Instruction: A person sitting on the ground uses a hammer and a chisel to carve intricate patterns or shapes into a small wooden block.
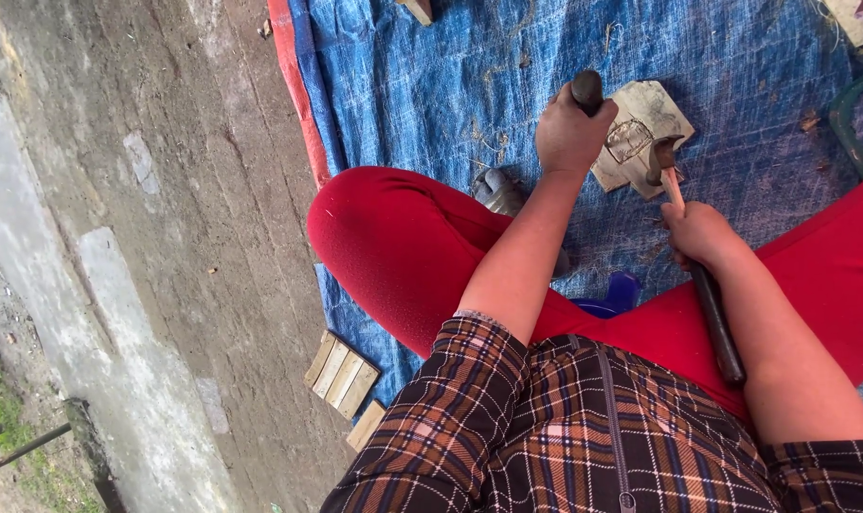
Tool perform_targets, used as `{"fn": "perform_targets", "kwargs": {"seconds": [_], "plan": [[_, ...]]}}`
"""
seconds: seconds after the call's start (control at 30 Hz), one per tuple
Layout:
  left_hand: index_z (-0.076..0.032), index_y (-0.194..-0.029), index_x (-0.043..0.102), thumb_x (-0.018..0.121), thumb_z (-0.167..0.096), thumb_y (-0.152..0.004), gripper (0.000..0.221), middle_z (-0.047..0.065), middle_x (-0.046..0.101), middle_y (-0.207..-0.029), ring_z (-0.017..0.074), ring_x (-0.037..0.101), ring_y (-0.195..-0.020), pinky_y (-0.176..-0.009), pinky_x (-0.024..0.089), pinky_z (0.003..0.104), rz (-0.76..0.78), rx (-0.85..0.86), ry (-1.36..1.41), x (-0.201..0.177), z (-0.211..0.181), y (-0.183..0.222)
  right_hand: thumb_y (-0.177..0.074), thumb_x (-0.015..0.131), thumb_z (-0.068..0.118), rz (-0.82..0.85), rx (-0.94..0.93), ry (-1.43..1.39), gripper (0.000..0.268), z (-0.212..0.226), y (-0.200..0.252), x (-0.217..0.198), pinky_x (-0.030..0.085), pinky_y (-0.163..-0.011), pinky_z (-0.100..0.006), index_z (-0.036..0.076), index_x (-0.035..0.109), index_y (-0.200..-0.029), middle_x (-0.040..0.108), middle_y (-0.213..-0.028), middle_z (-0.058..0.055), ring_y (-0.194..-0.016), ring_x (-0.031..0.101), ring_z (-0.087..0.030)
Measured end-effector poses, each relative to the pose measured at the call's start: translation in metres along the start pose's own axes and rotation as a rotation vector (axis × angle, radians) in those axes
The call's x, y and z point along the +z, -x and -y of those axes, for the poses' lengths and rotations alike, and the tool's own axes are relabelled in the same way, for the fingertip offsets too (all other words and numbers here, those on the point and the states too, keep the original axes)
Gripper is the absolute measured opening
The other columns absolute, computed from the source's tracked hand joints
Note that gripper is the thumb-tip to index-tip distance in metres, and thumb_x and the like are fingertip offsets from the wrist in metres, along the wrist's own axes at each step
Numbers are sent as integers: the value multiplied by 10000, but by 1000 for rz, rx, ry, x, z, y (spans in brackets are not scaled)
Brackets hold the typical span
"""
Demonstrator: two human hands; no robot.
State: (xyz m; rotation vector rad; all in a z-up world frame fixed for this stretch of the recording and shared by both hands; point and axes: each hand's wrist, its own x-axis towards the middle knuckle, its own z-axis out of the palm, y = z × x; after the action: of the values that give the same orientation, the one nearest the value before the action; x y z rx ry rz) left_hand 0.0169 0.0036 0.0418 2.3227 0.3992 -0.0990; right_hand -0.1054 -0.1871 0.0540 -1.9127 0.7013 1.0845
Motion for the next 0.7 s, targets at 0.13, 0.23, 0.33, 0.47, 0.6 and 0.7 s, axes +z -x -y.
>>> {"fn": "perform_targets", "kwargs": {"seconds": [0.13,0.23,0.33,0.47,0.6,0.7], "plan": [[-88,-1076,695,663,-402,-787,428,102,761,-998,258,741,-736,-614,614,389,21,4,-5,1,0,4,-1149,422,259,-6,-3,16,475,-1,0,0,457,-464,-467,-153,651,-1092,578,-651,-224,-473,522,-338],[-144,-1116,687,693,-429,-767,450,35,765,-976,200,747,-766,-646,612,343,88,14,-55,11,10,6,-1145,420,258,5,-6,-30,469,-1,1,0,444,-461,-467,-155,637,-1094,562,-670,-216,-488,508,-329],[-196,-1191,657,751,-453,-792,483,27,791,-1006,211,782,-850,-735,647,355,115,125,-106,19,24,8,-1139,446,252,-8,-11,-101,442,-4,2,0,457,-483,-462,-147,632,-1104,575,-751,-224,-539,518,-320],[-195,-1255,689,757,-498,-783,565,61,812,-1006,228,787,-844,-745,615,366,165,153,-44,23,31,7,-1127,497,202,-59,-112,-150,370,0,25,-13,434,-445,-444,-97,579,-927,546,-657,-184,-478,511,-300],[-239,-1154,687,734,-512,-818,435,23,814,-913,199,769,-738,-643,586,365,151,229,-130,28,31,10,-1203,464,165,-175,-398,-252,237,30,91,-39,413,-436,-385,-45,562,-1150,513,-683,-113,-504,499,-252],[-235,-1122,707,706,-507,-828,400,-14,819,-926,201,765,-733,-652,578,371,170,244,-106,35,30,12,-1228,324,63,-171,-738,-352,190,58,161,-59,329,-450,-287,-45,456,-1313,460,-761,-103,-530,442,-190]]}}
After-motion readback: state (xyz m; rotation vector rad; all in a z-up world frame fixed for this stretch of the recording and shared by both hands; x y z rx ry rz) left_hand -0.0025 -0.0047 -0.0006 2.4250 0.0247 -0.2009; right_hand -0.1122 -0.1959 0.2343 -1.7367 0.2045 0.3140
